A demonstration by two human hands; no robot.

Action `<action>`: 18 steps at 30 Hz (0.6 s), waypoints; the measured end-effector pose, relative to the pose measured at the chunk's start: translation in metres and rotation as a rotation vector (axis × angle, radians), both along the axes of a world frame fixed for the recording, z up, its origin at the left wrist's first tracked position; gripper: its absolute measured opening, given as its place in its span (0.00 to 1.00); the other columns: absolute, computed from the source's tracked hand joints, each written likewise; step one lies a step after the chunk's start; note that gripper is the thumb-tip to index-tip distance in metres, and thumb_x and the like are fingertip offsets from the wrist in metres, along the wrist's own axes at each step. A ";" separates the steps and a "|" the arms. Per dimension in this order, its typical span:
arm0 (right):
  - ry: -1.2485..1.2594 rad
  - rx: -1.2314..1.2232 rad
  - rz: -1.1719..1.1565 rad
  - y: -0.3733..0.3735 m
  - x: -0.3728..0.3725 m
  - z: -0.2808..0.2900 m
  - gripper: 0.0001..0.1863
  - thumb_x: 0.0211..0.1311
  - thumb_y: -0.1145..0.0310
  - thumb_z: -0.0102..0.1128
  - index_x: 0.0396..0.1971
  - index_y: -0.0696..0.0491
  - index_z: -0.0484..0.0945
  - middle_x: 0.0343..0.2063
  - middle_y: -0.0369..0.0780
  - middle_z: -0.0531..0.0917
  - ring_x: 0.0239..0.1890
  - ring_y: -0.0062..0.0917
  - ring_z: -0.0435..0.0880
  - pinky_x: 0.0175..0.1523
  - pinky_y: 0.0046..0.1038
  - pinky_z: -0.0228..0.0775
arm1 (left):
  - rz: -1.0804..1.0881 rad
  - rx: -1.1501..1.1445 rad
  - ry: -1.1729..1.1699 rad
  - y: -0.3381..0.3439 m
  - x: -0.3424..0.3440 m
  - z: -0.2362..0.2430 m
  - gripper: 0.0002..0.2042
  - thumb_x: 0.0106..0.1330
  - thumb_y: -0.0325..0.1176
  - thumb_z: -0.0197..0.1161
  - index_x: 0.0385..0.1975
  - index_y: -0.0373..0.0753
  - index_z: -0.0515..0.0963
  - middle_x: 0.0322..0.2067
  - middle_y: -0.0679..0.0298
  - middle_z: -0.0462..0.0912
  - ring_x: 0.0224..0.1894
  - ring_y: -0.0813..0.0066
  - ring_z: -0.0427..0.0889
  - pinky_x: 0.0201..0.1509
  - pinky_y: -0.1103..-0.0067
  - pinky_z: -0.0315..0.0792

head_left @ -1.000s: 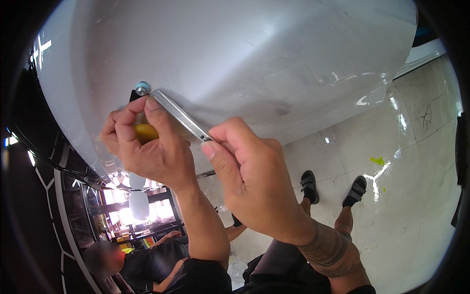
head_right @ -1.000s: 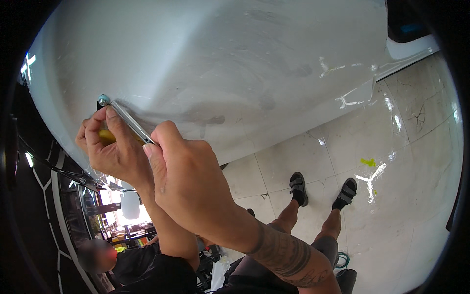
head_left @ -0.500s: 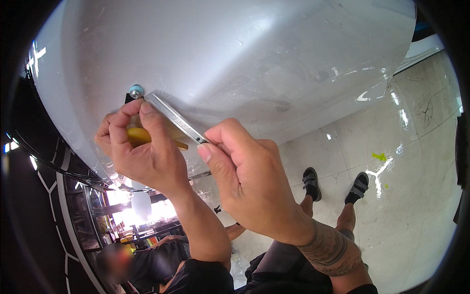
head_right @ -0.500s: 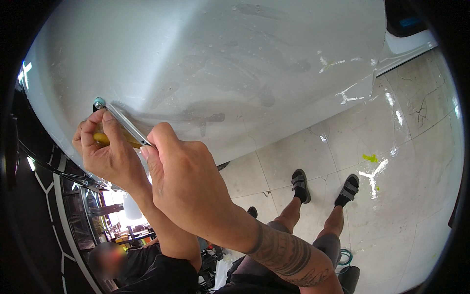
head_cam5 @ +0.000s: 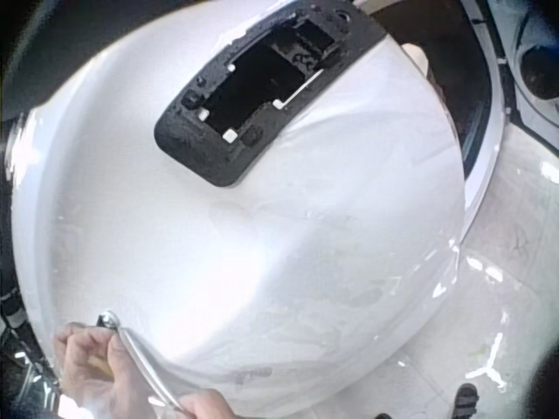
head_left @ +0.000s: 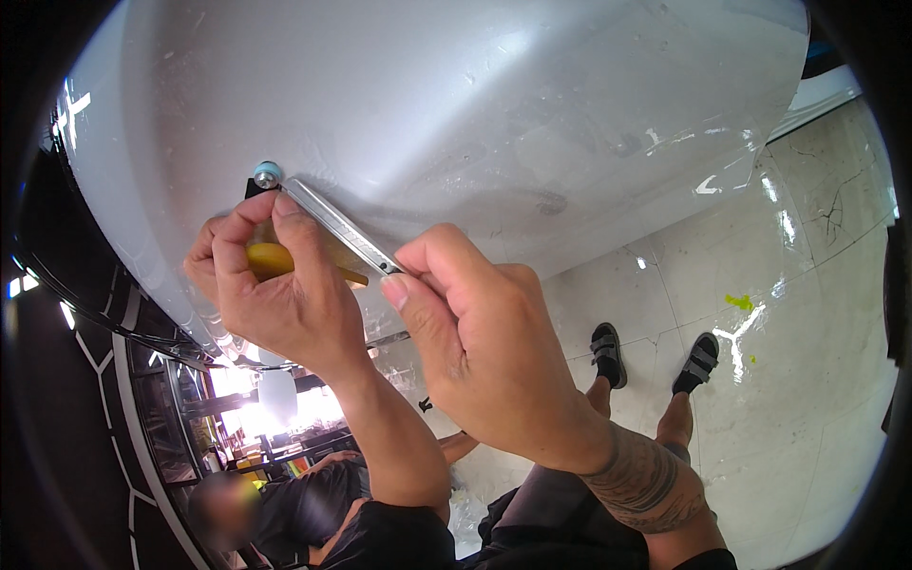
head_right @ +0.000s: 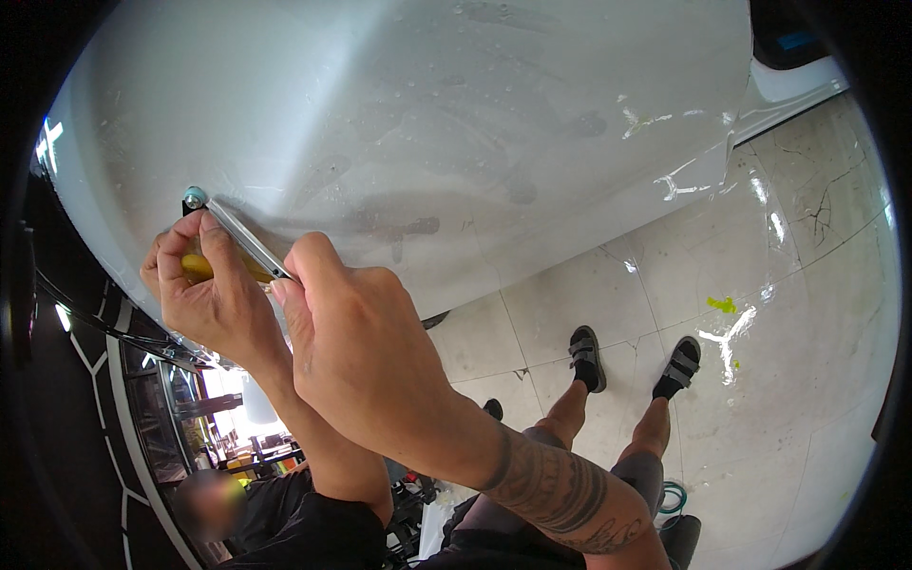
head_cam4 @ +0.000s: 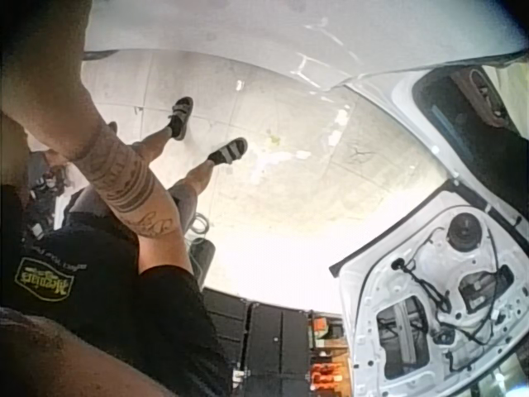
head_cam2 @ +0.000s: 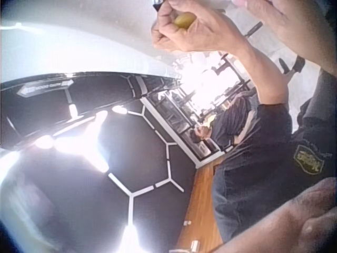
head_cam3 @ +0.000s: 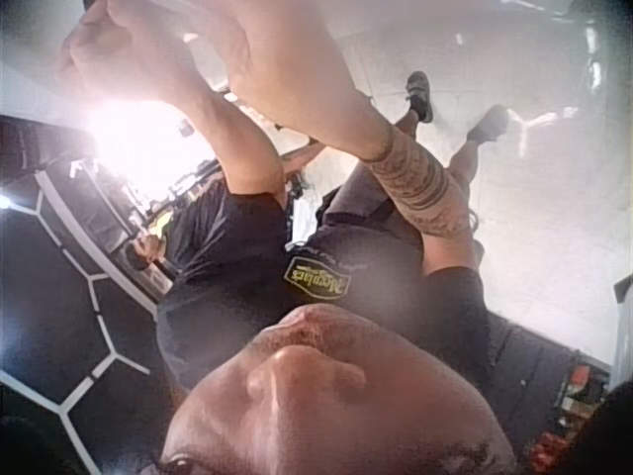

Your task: The person applies a transparent protective film to the exterior of a white car door. They use a yellow squeegee to smooth the film and remove bubbles, then use a heat gun to warm the surface. Finally, they use a metal tool to trim excess film around the door handle.

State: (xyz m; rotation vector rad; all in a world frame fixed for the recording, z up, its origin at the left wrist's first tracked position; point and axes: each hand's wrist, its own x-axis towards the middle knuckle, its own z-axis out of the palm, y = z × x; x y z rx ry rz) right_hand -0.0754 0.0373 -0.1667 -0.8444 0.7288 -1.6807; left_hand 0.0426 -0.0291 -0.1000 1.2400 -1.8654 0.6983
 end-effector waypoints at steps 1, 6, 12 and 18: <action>0.000 -0.001 0.001 0.000 0.000 0.000 0.06 0.72 0.74 0.60 0.39 0.60 0.75 0.20 0.44 0.79 0.18 0.22 0.75 0.25 0.26 0.63 | -0.002 0.003 0.000 0.000 0.000 0.000 0.03 0.65 0.27 0.71 0.34 0.35 0.84 0.40 0.62 0.74 0.44 0.74 0.78 0.49 0.77 0.74; -0.005 0.010 0.018 0.000 0.000 -0.002 0.05 0.72 0.74 0.60 0.39 0.61 0.75 0.20 0.43 0.80 0.18 0.22 0.75 0.25 0.26 0.63 | -0.012 0.017 0.008 0.000 0.000 -0.002 0.03 0.66 0.27 0.70 0.34 0.36 0.84 0.40 0.62 0.74 0.45 0.74 0.77 0.49 0.78 0.74; -0.008 0.004 0.010 -0.001 0.000 0.000 0.05 0.72 0.75 0.61 0.39 0.61 0.75 0.20 0.44 0.81 0.18 0.22 0.75 0.25 0.26 0.63 | -0.041 0.027 0.003 -0.002 0.003 -0.001 0.03 0.67 0.28 0.70 0.35 0.37 0.83 0.41 0.62 0.74 0.46 0.73 0.76 0.51 0.77 0.72; -0.003 0.002 0.006 0.000 0.001 0.001 0.06 0.72 0.74 0.60 0.39 0.61 0.75 0.20 0.44 0.81 0.17 0.22 0.76 0.24 0.26 0.63 | -0.016 0.020 -0.004 -0.001 0.001 0.000 0.03 0.67 0.28 0.70 0.35 0.37 0.83 0.41 0.61 0.74 0.46 0.73 0.76 0.51 0.76 0.72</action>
